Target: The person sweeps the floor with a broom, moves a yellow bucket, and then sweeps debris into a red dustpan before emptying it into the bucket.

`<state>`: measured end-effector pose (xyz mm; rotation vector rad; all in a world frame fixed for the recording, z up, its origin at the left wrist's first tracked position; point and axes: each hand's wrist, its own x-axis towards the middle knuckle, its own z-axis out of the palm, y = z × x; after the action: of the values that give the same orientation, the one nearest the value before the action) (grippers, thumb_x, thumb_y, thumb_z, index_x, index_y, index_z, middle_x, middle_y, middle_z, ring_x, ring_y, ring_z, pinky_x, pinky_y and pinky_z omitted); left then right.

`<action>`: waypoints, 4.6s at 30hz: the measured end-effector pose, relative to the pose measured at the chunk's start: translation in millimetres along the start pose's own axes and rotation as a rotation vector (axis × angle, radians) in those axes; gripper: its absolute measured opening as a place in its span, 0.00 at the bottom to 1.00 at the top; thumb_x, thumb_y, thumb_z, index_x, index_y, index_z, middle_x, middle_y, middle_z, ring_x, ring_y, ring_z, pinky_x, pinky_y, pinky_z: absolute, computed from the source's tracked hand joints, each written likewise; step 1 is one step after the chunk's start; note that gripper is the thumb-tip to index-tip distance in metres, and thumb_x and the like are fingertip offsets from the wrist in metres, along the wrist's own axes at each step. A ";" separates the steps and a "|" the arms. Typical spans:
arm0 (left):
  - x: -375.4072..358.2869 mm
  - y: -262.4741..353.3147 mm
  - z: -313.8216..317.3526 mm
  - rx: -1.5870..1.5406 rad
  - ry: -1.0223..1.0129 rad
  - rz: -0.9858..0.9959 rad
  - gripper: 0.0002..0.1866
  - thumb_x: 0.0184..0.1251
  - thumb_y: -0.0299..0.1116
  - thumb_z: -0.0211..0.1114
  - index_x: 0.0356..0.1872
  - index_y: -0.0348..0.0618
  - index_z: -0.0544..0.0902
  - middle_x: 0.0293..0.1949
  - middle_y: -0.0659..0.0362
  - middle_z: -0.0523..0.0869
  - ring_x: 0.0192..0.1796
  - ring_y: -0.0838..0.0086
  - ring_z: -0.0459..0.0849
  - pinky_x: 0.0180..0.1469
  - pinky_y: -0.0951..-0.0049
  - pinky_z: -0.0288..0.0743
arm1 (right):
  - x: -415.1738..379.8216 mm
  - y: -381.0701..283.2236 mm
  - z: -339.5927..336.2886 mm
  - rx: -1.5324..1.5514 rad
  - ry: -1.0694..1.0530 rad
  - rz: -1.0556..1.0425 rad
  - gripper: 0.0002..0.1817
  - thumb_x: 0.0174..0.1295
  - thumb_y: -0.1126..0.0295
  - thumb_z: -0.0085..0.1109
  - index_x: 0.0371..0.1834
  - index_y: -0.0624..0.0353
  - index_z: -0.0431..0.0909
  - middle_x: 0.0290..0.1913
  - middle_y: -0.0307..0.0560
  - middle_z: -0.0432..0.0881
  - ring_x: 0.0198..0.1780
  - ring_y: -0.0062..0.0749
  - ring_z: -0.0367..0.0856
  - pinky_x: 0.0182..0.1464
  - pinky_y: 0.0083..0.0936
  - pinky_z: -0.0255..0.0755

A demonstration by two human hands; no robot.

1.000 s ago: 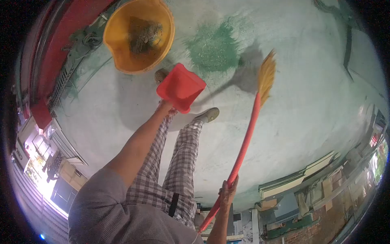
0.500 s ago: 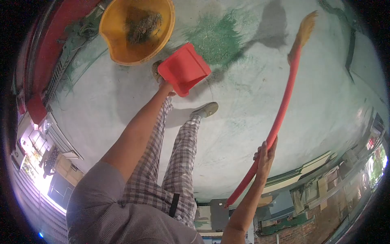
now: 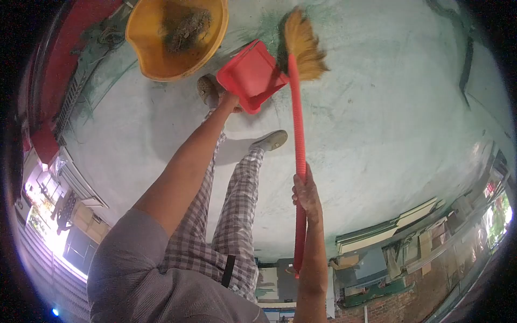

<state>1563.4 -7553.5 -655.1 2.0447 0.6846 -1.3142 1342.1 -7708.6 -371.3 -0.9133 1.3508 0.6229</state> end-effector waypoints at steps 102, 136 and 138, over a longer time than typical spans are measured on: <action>2.7 -187.1 -122.8 -0.257 0.155 -0.347 0.23 0.52 0.48 0.53 0.40 0.38 0.72 0.39 0.49 0.75 0.25 0.61 0.80 0.15 0.69 0.75 | 36.1 31.3 178.7 -0.205 -0.189 -0.061 0.26 0.59 0.63 0.40 0.59 0.50 0.45 0.13 0.35 0.62 0.10 0.15 0.60 0.10 0.14 0.59; 11.3 -148.6 -150.4 0.123 0.187 -0.200 0.14 0.49 0.32 0.51 0.36 0.36 0.74 0.31 0.48 0.79 0.24 0.65 0.81 0.21 0.71 0.76 | -19.2 56.6 170.2 -0.129 -0.306 0.123 0.28 0.58 0.62 0.42 0.61 0.49 0.44 0.19 0.36 0.64 0.14 0.15 0.61 0.16 0.13 0.60; 9.4 -150.1 -149.8 0.245 0.220 -0.169 0.13 0.49 0.33 0.52 0.34 0.35 0.74 0.29 0.49 0.79 0.24 0.65 0.81 0.21 0.71 0.76 | -38.2 68.6 172.9 0.002 -0.339 0.202 0.27 0.59 0.61 0.41 0.61 0.50 0.45 0.19 0.36 0.64 0.14 0.16 0.60 0.16 0.14 0.59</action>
<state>1553.2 -7341.6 -647.0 2.3994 0.8450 -1.3337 1373.6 -7522.5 -351.1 -0.6379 1.1428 0.8887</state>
